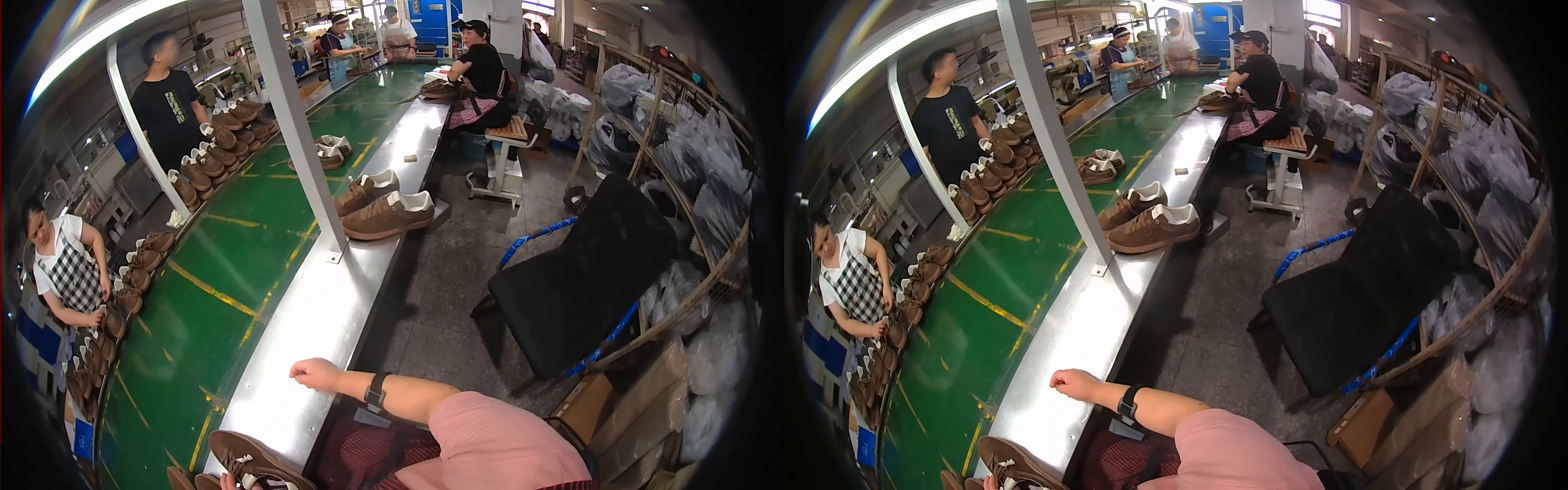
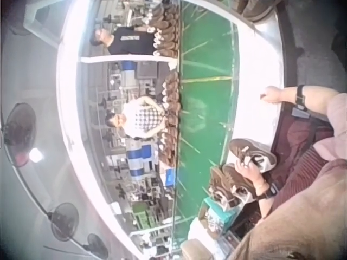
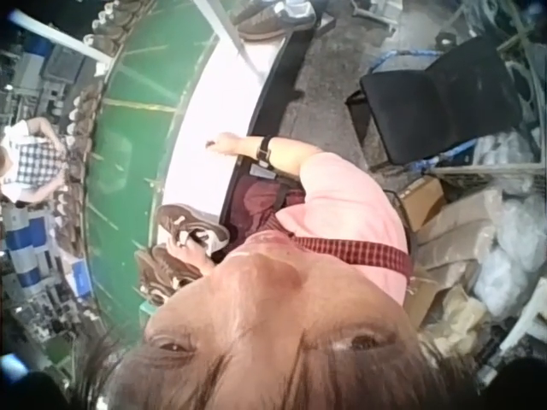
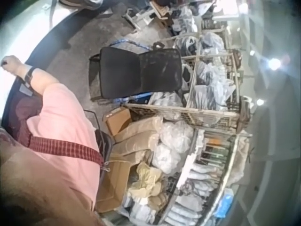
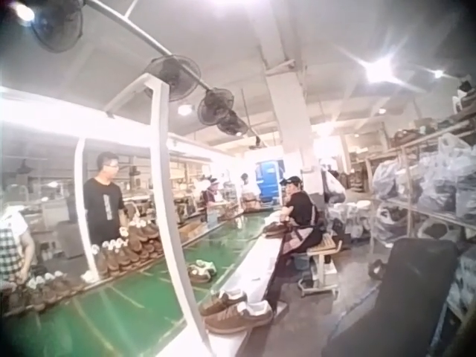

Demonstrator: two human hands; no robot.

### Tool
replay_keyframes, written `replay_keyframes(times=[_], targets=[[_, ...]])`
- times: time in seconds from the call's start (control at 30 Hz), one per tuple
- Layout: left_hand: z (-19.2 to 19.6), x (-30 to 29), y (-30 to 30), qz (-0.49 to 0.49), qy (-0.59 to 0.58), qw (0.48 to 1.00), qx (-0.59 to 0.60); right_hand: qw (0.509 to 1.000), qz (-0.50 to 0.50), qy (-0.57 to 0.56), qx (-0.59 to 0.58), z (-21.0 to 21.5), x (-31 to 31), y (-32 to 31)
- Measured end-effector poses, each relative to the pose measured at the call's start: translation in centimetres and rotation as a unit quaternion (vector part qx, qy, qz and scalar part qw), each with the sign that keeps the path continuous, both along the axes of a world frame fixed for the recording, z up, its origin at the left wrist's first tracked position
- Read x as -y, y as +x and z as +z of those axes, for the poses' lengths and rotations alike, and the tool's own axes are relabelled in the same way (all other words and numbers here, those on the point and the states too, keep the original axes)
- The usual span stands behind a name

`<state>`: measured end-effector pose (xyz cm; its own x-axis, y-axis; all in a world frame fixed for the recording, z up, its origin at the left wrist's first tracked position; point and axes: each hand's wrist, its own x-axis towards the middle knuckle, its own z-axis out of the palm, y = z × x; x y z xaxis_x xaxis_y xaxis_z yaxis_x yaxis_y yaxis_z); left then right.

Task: The recorder is lacing brown sneakers in a factory assembly line setting.

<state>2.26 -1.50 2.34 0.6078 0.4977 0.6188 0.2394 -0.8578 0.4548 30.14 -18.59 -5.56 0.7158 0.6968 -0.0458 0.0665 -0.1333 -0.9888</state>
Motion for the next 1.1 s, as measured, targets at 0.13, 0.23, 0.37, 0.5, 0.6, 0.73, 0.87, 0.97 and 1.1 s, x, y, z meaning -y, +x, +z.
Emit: replay_keyframes(times=[0.13,0.23,0.37,0.5,0.6,0.73,0.87,0.97,1.1], targets=[[-1.7,-0.6,-0.2,0.027,0.020,0.999,0.040,1.000,-0.003,-0.008,0.022,0.3,0.2,0.0],[-1.2,0.0,0.1,0.015,-0.003,0.999,0.044,0.999,-0.004,-0.023,0.028,0.6,0.6,0.0],[0.2,1.2,0.5,0.015,-0.042,0.998,0.051,0.997,-0.028,-0.016,0.064,0.1,0.3,-0.2],[-2.9,-2.7,-0.8,0.031,0.012,0.999,0.036,0.991,-0.030,0.002,0.129,-1.1,-1.6,-0.2],[-4.4,-2.4,-0.3,0.031,-0.013,0.999,-0.001,0.993,-0.062,-0.009,0.103,-1.8,0.0,0.4],[-5.2,-3.2,-0.4,0.030,-0.063,0.997,0.047,0.994,-0.060,-0.035,0.084,-1.5,-2.0,-1.2],[-4.8,-2.2,0.4,0.052,-0.097,0.993,0.041,0.993,0.102,0.044,0.051,3.1,-4.8,-7.6],[-4.3,-0.7,1.8,0.044,-0.154,0.986,0.057,0.944,0.217,0.146,0.199,4.0,-5.9,-10.4],[-4.6,-0.7,2.3,0.048,-0.170,0.983,0.056,0.921,0.194,0.094,0.326,3.4,-7.8,-12.4]])
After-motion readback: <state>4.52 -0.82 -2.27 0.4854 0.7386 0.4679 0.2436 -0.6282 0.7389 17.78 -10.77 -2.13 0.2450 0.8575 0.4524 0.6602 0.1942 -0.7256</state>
